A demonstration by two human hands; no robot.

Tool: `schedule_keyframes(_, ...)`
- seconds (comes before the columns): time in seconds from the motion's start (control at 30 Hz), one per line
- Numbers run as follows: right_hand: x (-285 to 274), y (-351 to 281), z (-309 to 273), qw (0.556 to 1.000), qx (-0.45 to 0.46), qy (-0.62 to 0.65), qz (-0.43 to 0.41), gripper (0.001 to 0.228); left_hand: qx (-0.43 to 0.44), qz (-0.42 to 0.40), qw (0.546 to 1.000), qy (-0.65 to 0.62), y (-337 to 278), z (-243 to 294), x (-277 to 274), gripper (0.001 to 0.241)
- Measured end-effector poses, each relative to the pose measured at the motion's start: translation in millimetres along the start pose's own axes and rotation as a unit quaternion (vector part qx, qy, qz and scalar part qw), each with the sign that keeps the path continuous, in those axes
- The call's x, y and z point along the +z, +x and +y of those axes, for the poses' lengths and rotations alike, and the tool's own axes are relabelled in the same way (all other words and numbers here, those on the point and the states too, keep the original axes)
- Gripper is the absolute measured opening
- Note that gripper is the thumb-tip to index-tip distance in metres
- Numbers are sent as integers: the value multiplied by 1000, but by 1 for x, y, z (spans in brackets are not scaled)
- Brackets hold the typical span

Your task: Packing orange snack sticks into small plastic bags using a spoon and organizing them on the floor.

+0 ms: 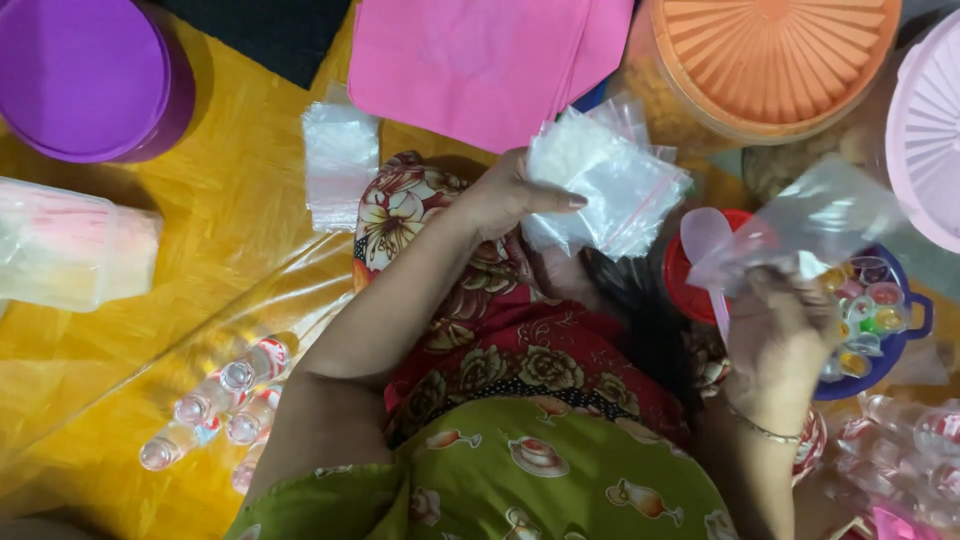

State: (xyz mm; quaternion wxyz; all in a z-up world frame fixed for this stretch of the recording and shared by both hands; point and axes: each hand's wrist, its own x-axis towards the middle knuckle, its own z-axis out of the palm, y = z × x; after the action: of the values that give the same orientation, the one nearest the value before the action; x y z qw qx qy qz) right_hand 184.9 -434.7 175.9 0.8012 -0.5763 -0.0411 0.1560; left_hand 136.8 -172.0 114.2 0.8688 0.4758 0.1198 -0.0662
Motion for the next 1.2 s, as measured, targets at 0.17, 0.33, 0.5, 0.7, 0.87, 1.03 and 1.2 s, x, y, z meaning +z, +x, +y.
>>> schedule_keyframes(0.17,-26,-3,-10,993,-61,-84,51,24,70,-59,996,23,-26,31,9,41)
schedule_keyframes(0.33,-5,-13,-19,995,-70,-53,-54,20,51,-26,990,126,-49,49,18,47)
schedule_keyframes(0.5,69,-1,-6,874,-146,-398,-238,25,64,-39,985,154,-60,18,14,47)
schedule_keyframes(0.7,47,12,100,965,118,-127,-195,37,24,10,991,132,-75,12,-3,50)
schedule_keyframes(0.87,84,-5,103,959,142,-141,-198,45,37,120,986,106,-102,-3,-18,45)
schedule_keyframes(1.03,116,-12,105,933,124,-190,-279,48,62,208,970,114,-135,-7,-44,36)
schedule_keyframes(1.2,120,1,103,936,128,-143,-296,44,190,425,871,155,-152,2,-138,28)
